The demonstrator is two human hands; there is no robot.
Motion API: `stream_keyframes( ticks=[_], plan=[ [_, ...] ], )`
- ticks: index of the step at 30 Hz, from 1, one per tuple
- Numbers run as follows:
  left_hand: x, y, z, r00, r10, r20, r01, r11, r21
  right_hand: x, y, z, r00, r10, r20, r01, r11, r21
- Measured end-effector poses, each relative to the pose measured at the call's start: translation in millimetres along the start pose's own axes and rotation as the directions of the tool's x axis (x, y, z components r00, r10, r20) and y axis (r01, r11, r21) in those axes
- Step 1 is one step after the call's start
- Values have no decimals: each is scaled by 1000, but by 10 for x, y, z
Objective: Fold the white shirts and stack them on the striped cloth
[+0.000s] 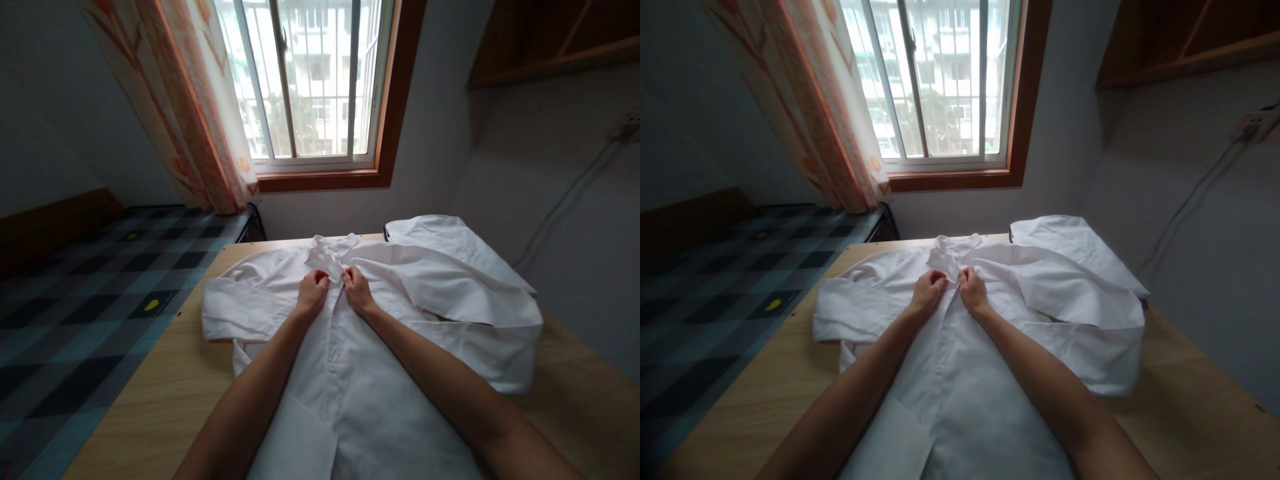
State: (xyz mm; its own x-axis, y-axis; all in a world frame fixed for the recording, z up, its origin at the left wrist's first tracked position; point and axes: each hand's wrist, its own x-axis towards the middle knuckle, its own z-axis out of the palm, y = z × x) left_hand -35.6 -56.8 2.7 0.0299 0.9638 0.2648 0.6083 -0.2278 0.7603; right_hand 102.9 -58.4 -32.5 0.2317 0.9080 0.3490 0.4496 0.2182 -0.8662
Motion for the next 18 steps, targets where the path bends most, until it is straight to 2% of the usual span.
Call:
stream_keyframes(
  ticks=[2,4,7,9,12,15,18],
  plan=[
    [-24,18,-124,999,15,28,-16,1000,9,52,-4,14,1000,-3,10,4,1000,-20],
    [-107,44,-227,992,53,112,-63,994,91,128,-22,38,1000,-9,12,10,999,-36],
    [-273,78,-264,979,53,198,-96,973,211,254,-78,91,998,-48,27,50,995,-81],
    [-350,84,-211,988,45,150,-85,959,270,323,-123,132,993,-91,72,99,989,-114],
    [-380,69,-102,999,40,18,-44,957,286,368,-186,174,972,-153,176,172,980,-96],
    [-352,36,-48,997,8,-72,5,983,185,297,-260,155,950,-204,235,212,977,-9],
    [-314,-21,-60,993,-38,-108,36,999,-22,80,-371,65,951,-244,190,246,969,14]
  ],
)
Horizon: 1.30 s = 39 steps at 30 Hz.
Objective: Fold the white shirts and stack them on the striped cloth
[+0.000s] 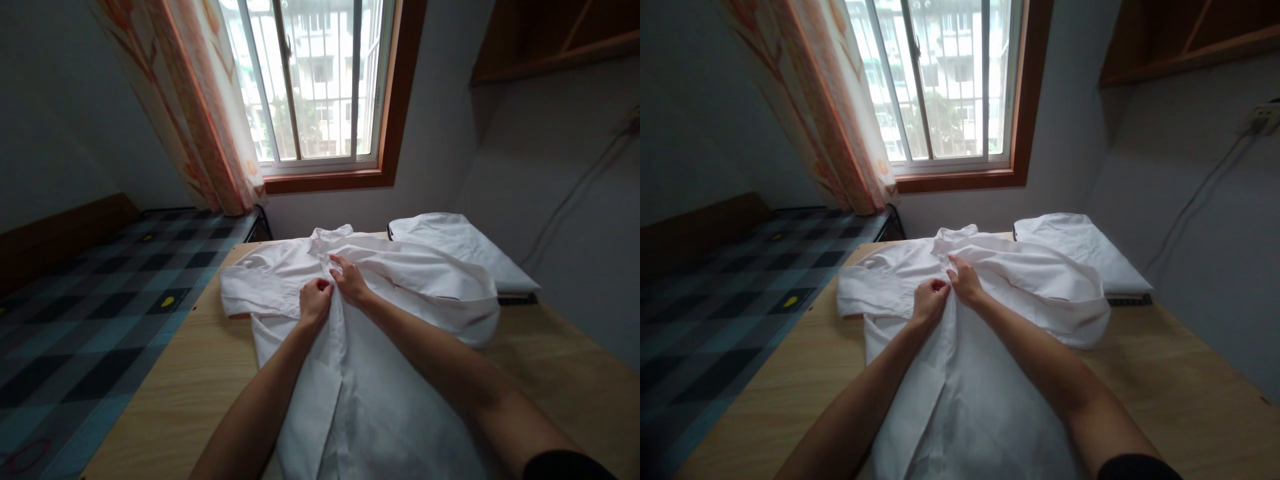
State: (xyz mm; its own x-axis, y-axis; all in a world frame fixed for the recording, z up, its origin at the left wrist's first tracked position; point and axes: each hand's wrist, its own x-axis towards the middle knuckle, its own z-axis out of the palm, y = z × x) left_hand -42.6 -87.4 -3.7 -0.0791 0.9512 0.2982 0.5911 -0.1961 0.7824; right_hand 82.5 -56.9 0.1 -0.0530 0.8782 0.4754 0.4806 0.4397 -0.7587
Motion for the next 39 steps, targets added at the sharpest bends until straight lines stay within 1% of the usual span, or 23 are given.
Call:
stream_keyframes(
  ticks=[3,6,8,10,12,15,18,21,24,28,32,35,39],
  plan=[
    [37,-71,-27,999,-14,32,20,979,-203,-284,-168,-57,999,-30,-12,29,998,-57],
    [58,-120,-52,998,-36,49,51,942,-330,-524,-222,-90,1000,-14,13,15,995,-94],
    [58,-126,-74,995,-70,67,91,908,-409,-614,-192,-102,999,8,39,-3,993,-118],
    [50,-117,-103,991,-80,110,124,871,-475,-649,-147,-111,998,26,60,-16,987,-158],
    [41,-106,-129,985,-62,161,137,847,-513,-647,-120,-113,998,44,32,-39,987,-153],
    [29,-106,-147,982,-33,188,130,834,-537,-617,-125,-99,997,68,-47,-68,998,2],
    [18,-119,-141,984,10,176,80,866,-494,-585,-138,-77,992,100,-78,-91,989,118],
    [5,-128,-132,984,56,170,25,897,-441,-567,-130,-64,990,118,-74,-108,986,130],
    [-6,-128,-130,983,70,170,11,902,-432,-565,-122,-55,992,117,-41,-111,985,129],
    [-16,-110,-143,976,64,206,39,888,-459,-569,-119,-38,987,149,-52,-140,978,156],
    [-28,-78,-166,972,63,228,56,875,-480,-562,-101,-24,988,151,-26,-143,973,181],
    [-37,-69,-178,964,38,262,100,864,-494,-551,-88,-23,987,160,-32,-152,970,189],
    [-39,-80,-183,957,23,290,136,845,-517,-540,-93,-24,987,158,-2,-154,966,207]
  ],
)
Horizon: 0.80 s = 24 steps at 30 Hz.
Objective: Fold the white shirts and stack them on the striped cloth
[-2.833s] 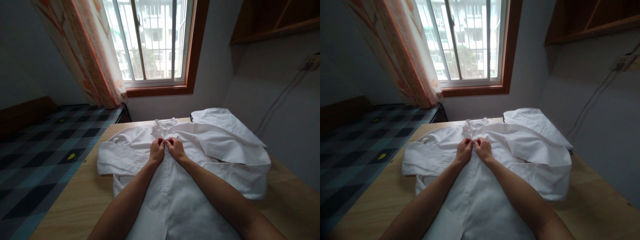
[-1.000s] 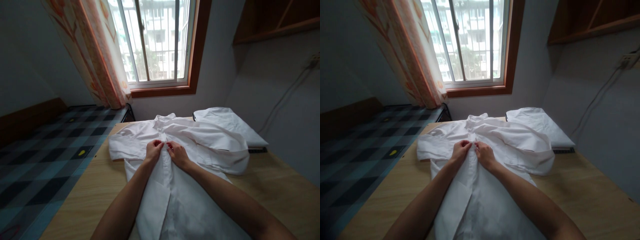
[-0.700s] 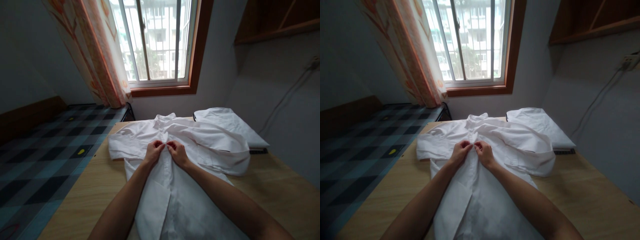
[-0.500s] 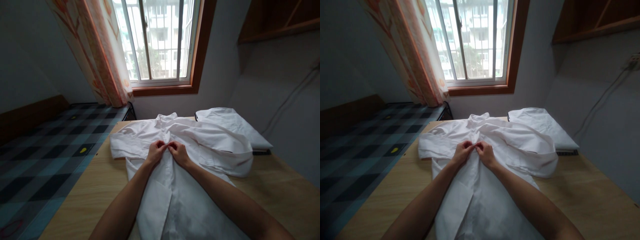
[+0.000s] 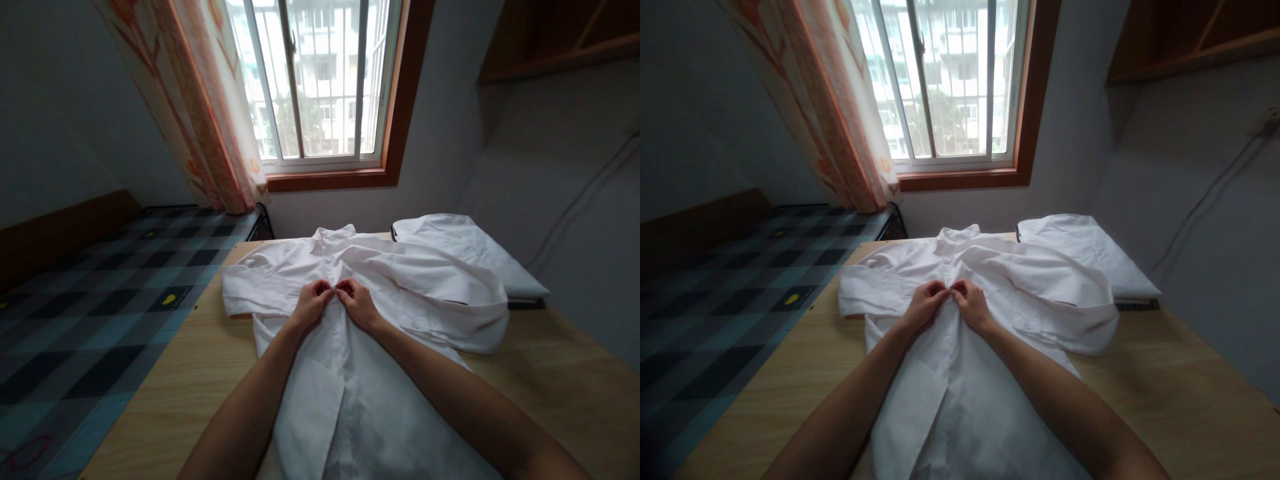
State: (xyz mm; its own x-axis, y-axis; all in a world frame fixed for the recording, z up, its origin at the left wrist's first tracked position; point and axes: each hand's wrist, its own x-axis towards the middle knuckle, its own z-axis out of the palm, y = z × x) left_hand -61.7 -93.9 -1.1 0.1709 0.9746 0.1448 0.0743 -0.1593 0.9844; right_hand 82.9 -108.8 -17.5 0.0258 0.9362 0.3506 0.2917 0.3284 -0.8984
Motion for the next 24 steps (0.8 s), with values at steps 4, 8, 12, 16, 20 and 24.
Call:
stream_keyframes(
  ticks=[4,8,12,16,20,24],
  plan=[
    [7,-13,-6,1000,4,-2,-4,1000,4,-8,-17,12,999,16,-43,-16,1000,2],
    [10,-20,-14,1000,-6,6,6,1000,-10,-14,-22,17,1000,-19,-15,19,1000,7],
    [4,-9,-33,997,-41,62,43,998,-39,-11,-9,19,1000,-22,1,22,1000,4],
    [-1,5,-42,995,-42,85,48,996,-75,-4,4,13,999,-35,28,35,999,1],
    [-3,8,-27,996,-47,82,54,995,-86,0,4,2,999,-24,33,24,1000,9],
    [-4,11,-22,996,-48,78,54,995,-79,0,11,2,1000,-23,-16,23,1000,-5]
  ],
)
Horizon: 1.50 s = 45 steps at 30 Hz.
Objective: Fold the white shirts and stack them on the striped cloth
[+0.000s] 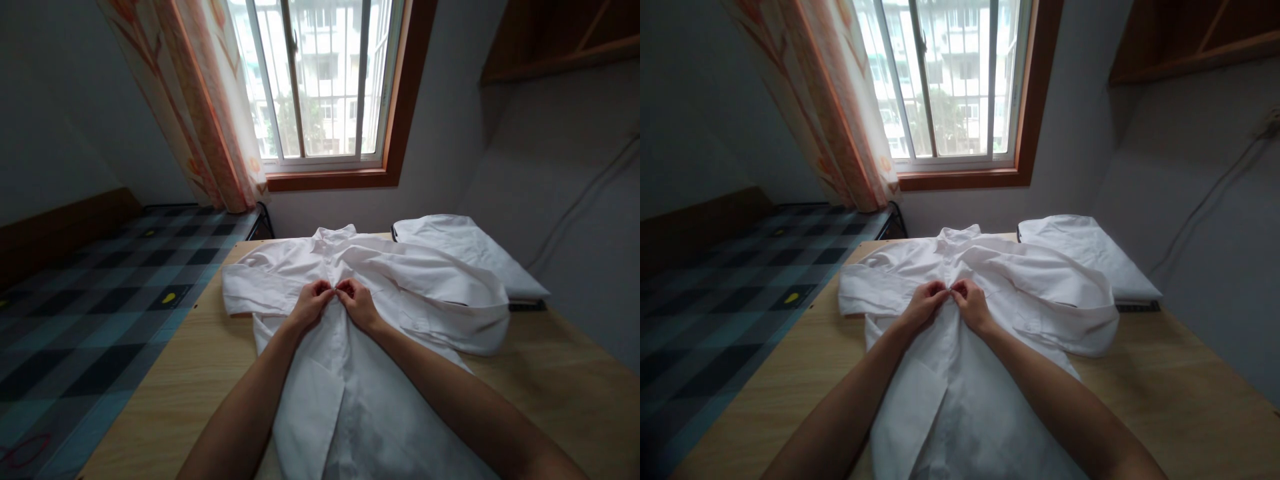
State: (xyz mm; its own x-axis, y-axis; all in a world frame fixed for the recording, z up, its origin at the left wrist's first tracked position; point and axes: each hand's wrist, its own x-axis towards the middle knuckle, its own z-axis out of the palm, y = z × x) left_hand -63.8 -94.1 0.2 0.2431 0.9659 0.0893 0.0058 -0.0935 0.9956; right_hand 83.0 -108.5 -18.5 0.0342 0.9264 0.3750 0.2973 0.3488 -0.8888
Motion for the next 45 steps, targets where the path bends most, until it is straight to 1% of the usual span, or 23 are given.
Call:
stream_keyframes(
  ticks=[4,9,16,20,22,23,25,27,29,31,34,37,39,42,45],
  plan=[
    [-8,10,-18,1000,-3,24,3,1000,2,12,32,0,1000,14,26,-15,999,50],
    [-22,22,-36,998,-32,61,34,999,-31,40,72,-18,996,14,93,-22,996,87],
    [-15,12,-15,1000,-21,11,22,1000,-21,52,65,-43,989,29,148,-42,995,89],
    [-4,3,-17,1000,-2,-22,2,1000,18,37,35,-30,993,26,114,-30,999,34],
    [-1,1,-8,998,50,-48,-45,994,102,22,17,-12,996,34,84,-34,999,-6],
    [-3,3,6,993,94,-67,-81,982,172,14,10,-2,997,41,67,-39,999,-28],
    [-16,12,56,975,195,-106,-147,925,350,-1,2,16,998,55,27,-53,996,-73],
    [-38,26,124,952,271,-144,-164,845,509,-10,4,24,998,62,-19,-64,992,-109],
    [-54,39,183,940,295,-171,-144,799,584,-8,14,17,997,66,-42,-70,993,-98],
    [-51,42,203,939,294,-178,-147,812,565,4,29,-1,997,70,-28,-71,997,-37],
    [-8,14,151,947,289,-136,-208,882,423,32,56,-29,997,77,19,-78,996,53],
    [31,-37,80,961,262,-85,-228,930,290,48,80,-40,996,75,45,-79,994,77],
    [32,-62,66,964,252,-84,-220,935,276,45,83,-38,996,63,65,-69,993,98],
    [17,-70,88,955,261,-141,-205,923,326,19,59,-27,994,46,103,-56,994,97],
    [45,-69,72,938,253,-238,-182,942,283,-15,14,-11,991,53,123,-53,999,-3]
  ],
)
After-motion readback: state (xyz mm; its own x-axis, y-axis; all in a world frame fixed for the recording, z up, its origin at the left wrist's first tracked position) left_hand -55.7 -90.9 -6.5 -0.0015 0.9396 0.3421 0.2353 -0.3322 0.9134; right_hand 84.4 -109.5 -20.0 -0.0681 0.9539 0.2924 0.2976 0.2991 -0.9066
